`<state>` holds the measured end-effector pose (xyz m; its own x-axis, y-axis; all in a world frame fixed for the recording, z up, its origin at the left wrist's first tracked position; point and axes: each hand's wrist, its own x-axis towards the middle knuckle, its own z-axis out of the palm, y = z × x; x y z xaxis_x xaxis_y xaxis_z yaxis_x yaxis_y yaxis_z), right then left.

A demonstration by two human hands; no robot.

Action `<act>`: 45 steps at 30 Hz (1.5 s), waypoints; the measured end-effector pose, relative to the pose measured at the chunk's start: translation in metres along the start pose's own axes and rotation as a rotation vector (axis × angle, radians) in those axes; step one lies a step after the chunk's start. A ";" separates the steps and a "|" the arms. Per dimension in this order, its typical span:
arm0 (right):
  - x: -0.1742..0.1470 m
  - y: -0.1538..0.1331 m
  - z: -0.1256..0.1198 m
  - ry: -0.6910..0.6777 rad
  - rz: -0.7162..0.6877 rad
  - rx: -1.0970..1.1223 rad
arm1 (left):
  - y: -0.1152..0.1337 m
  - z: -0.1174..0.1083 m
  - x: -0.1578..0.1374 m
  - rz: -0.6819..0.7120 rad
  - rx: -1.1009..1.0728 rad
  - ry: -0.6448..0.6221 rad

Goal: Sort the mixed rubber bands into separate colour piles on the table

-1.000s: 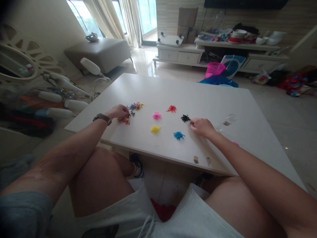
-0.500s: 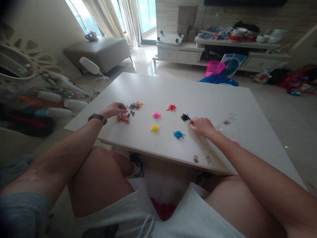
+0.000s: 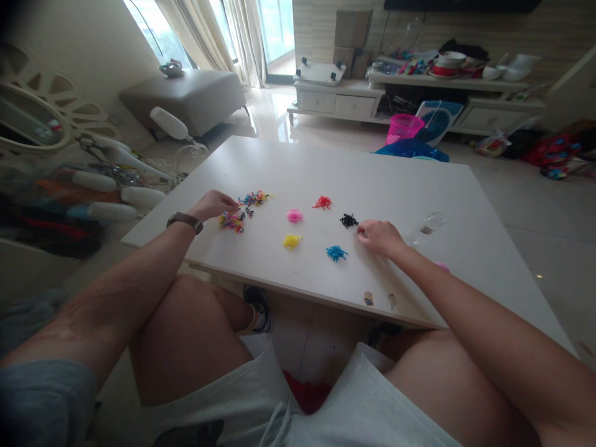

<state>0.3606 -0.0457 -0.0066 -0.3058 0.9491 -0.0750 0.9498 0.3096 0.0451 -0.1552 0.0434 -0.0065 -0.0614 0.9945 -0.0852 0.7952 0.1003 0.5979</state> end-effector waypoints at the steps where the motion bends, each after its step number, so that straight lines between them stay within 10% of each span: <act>1: 0.000 0.000 0.000 0.000 0.003 -0.002 | 0.000 0.000 0.000 0.002 0.011 0.006; 45: -0.001 -0.003 -0.001 -0.003 0.008 -0.001 | 0.033 0.009 -0.009 0.041 0.051 -0.053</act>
<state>0.3581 -0.0473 -0.0055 -0.2979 0.9514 -0.0778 0.9522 0.3019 0.0470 -0.1231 0.0374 0.0070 0.0032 0.9945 -0.1043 0.8260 0.0562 0.5609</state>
